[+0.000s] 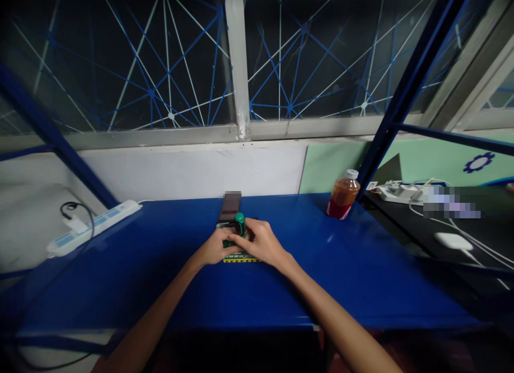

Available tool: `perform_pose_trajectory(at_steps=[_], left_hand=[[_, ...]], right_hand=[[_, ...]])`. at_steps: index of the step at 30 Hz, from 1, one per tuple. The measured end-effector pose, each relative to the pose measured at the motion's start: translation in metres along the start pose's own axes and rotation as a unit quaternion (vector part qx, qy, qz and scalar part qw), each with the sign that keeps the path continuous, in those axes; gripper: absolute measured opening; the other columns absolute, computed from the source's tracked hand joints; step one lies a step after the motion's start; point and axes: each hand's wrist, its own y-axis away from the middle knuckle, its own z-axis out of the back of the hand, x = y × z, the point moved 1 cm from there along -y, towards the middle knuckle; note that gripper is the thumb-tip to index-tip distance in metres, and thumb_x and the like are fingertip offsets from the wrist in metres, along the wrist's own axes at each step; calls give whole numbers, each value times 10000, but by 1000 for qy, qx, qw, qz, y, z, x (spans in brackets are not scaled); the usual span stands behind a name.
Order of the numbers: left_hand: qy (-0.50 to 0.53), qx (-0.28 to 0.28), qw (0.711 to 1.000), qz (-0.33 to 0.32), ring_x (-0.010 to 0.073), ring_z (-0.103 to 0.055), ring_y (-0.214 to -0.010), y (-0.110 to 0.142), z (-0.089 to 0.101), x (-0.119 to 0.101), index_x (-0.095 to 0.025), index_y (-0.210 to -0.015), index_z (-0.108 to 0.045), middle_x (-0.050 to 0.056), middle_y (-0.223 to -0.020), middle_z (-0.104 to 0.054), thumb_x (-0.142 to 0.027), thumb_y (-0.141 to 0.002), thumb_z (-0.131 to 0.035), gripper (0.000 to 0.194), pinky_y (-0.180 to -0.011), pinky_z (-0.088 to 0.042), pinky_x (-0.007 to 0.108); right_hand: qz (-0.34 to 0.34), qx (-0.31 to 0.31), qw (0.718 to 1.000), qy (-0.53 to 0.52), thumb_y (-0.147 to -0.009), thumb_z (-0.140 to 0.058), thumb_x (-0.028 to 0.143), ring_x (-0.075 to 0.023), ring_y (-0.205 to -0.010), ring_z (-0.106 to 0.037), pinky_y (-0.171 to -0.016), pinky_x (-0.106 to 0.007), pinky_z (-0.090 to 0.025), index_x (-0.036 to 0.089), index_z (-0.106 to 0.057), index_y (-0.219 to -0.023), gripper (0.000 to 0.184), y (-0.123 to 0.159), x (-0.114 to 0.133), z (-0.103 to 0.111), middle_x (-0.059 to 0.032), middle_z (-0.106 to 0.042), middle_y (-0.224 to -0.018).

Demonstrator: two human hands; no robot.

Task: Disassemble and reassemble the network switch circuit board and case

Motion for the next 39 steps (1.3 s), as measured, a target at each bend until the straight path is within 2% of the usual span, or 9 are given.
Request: perform_pose_trajectory(at_steps=[6, 14, 19, 27, 39], left_hand=[[-9, -23, 1000, -3, 190, -635, -765, 0, -2, 0, -140, -763, -717, 53, -782, -698, -293, -791, -680, 161, -745, -472, 282], [-17, -50, 999, -12, 167, -616, -681, -1, -3, 2, -132, -644, -701, 40, -688, -680, -296, -784, -684, 216, -686, -457, 259], [-22, -58, 998, -25, 171, -620, -695, 0, -4, 3, -143, -644, -715, 45, -696, -686, -286, -778, -690, 197, -702, -455, 266], [-43, -69, 997, -13, 173, -613, -700, 0, -5, 3, -151, -563, -680, 27, -629, -654, -298, -765, -704, 251, -723, -450, 279], [-54, -73, 996, 0, 168, -611, -679, 0, -5, 0, -169, -595, -714, 18, -608, -660, -282, -761, -708, 201, -730, -448, 286]], right_hand=[[-29, 3, 999, -44, -827, -585, 492, -119, -576, -493, -530, -233, -370, 160, -612, -796, 335, 1, 0, -1, -6, -586, -668], [-38, -4, 998, -52, -838, -580, 468, -102, -554, -449, -502, -220, -340, 163, -570, -766, 314, 1, -2, -3, 18, -526, -627], [-34, 2, 998, -62, -846, -578, 448, -104, -569, -455, -516, -225, -350, 163, -580, -803, 289, 1, -2, -4, 13, -538, -651], [-36, 1, 998, -54, -825, -599, 465, -95, -545, -430, -502, -224, -331, 160, -577, -790, 307, 1, -3, -4, 24, -516, -628], [-40, 15, 997, -60, -827, -600, 464, -95, -554, -418, -504, -227, -323, 151, -578, -803, 314, 2, -6, -2, 26, -499, -634]])
